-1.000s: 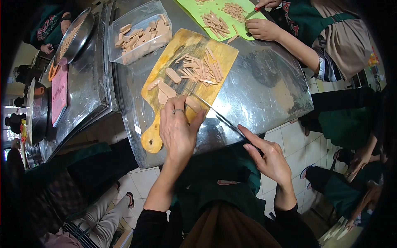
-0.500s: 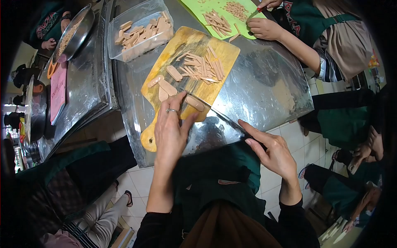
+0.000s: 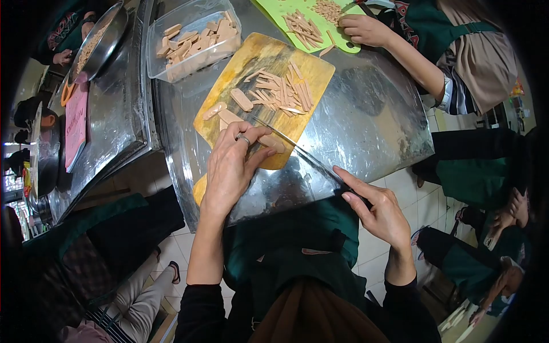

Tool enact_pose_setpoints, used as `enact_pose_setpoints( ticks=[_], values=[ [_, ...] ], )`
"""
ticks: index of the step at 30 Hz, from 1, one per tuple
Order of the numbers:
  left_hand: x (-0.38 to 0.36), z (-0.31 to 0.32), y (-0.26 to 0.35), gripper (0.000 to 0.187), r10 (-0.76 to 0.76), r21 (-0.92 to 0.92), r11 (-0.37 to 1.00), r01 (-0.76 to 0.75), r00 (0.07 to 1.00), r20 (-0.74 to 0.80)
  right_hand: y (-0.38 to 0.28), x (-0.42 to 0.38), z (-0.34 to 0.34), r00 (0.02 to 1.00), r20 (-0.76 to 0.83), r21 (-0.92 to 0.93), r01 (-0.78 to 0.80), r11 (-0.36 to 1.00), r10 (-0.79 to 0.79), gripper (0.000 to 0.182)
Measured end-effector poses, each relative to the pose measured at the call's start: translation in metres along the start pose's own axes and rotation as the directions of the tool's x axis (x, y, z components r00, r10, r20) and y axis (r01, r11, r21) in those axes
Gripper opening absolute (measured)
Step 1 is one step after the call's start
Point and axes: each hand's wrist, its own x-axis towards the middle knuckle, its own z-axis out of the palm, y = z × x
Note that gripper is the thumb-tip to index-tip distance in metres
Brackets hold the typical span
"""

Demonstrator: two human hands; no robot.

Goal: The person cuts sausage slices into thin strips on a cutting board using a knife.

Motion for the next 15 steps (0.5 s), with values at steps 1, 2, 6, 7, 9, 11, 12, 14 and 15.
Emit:
enact_pose_setpoints(
  ticks=[1,2,6,7,9,11,12,14,15],
  values=[
    [0.0,0.0,0.0,0.037,0.004,0.008,1.0,-0.004,1.0,-0.004,0.0,0.0,-0.001,1.0,0.005,-0.002,0.002,1.0,-0.002,0.042],
    [-0.001,0.0,0.0,0.037,-0.008,-0.004,1.0,0.008,1.0,-0.004,0.0,0.001,0.0,1.0,0.008,-0.004,0.004,1.0,-0.004,0.043],
    [-0.003,-0.003,0.009,0.037,-0.076,-0.13,0.989,0.068,0.995,-0.059,0.005,0.001,0.002,0.992,-0.071,-0.049,0.097,0.994,-0.101,0.05],
    [-0.005,-0.003,0.01,0.037,-0.1,-0.181,0.98,0.083,0.991,-0.086,0.005,0.001,0.002,0.988,-0.09,-0.051,0.12,0.991,-0.125,0.051],
    [-0.013,-0.001,0.01,0.036,0.014,-0.028,0.999,-0.019,0.983,-0.183,0.003,-0.001,0.001,0.985,-0.099,-0.049,0.14,0.989,-0.145,0.053],
    [-0.025,0.004,0.011,0.032,0.075,0.066,0.996,-0.06,0.967,-0.243,-0.001,-0.002,-0.002,0.988,-0.07,-0.044,0.138,0.989,-0.141,0.057],
    [-0.029,0.007,0.014,0.033,0.075,0.056,0.997,-0.062,0.964,-0.257,-0.005,-0.002,-0.003,0.992,-0.037,-0.072,0.121,0.99,-0.124,0.058],
    [-0.035,0.015,0.02,0.033,0.071,0.034,0.997,-0.064,0.956,-0.286,-0.012,-0.002,-0.006,0.996,0.031,-0.13,0.091,0.987,-0.087,0.062],
    [-0.038,0.02,0.02,0.036,0.058,0.037,0.998,-0.05,0.955,-0.292,-0.012,-0.001,-0.003,0.991,0.006,-0.125,0.132,0.983,-0.132,0.065]
  ],
)
